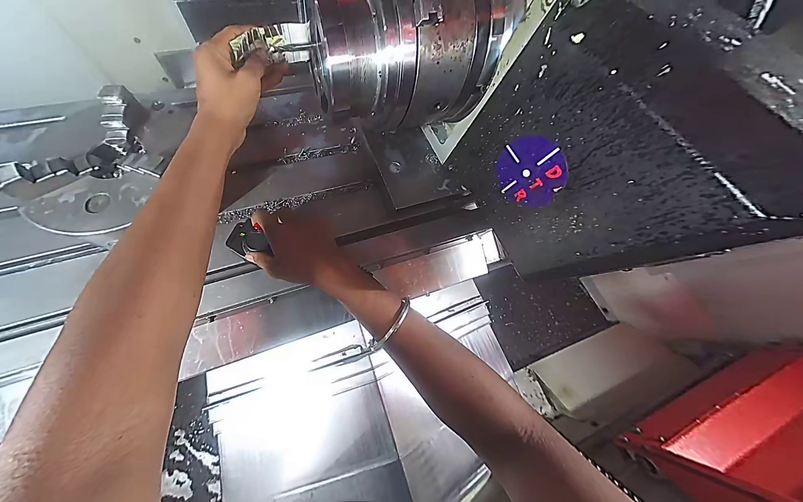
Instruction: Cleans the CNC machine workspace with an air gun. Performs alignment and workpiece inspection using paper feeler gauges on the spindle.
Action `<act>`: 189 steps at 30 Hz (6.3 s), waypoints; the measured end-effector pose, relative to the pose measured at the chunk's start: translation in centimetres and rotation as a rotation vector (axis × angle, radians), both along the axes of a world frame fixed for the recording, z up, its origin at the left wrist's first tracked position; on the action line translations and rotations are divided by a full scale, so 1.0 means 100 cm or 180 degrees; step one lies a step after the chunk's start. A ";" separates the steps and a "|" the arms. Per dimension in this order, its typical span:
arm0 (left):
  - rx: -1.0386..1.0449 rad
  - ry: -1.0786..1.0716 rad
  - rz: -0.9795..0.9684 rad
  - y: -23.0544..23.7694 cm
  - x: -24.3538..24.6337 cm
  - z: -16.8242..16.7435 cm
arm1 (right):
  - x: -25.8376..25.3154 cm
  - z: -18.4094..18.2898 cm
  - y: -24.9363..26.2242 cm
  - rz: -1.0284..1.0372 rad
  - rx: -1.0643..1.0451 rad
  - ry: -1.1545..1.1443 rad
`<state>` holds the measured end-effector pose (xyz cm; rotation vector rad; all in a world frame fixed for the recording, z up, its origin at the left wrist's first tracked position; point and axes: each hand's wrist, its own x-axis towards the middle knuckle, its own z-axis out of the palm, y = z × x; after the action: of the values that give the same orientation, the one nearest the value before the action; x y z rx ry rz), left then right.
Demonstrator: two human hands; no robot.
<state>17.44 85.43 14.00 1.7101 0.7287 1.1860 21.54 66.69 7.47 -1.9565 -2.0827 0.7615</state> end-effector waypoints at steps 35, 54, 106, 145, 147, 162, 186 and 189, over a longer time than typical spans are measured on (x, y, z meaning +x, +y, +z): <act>0.0100 0.0162 0.0079 0.001 -0.004 -0.002 | 0.001 0.003 -0.001 0.0022 -0.0041 -0.0080; 0.0106 0.0164 0.0131 0.000 -0.007 -0.003 | 0.001 -0.001 0.001 0.0022 -0.0020 -0.0031; 0.0193 0.0246 0.0245 0.008 -0.018 -0.004 | 0.000 0.000 0.001 -0.0039 -0.0025 -0.0090; 0.0240 0.0251 0.0313 0.009 -0.022 -0.005 | 0.001 0.003 0.001 0.0010 -0.0093 -0.0089; 0.0258 0.0247 0.0297 0.010 -0.022 -0.005 | 0.001 0.003 0.001 0.0008 -0.0082 -0.0097; 0.0147 0.0194 0.0312 0.008 -0.024 -0.004 | 0.001 0.002 0.000 -0.0022 -0.0062 -0.0075; -0.0400 -0.0179 0.0033 0.011 0.027 -0.010 | 0.002 -0.002 0.000 -0.0016 0.0011 -0.0026; -0.0493 -0.0200 0.0031 0.009 0.028 -0.008 | 0.003 0.000 0.000 0.0000 -0.0015 -0.0079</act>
<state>20.27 86.30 13.19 1.5366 0.7710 1.1540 21.79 66.66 7.50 -1.9782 -2.0968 0.7466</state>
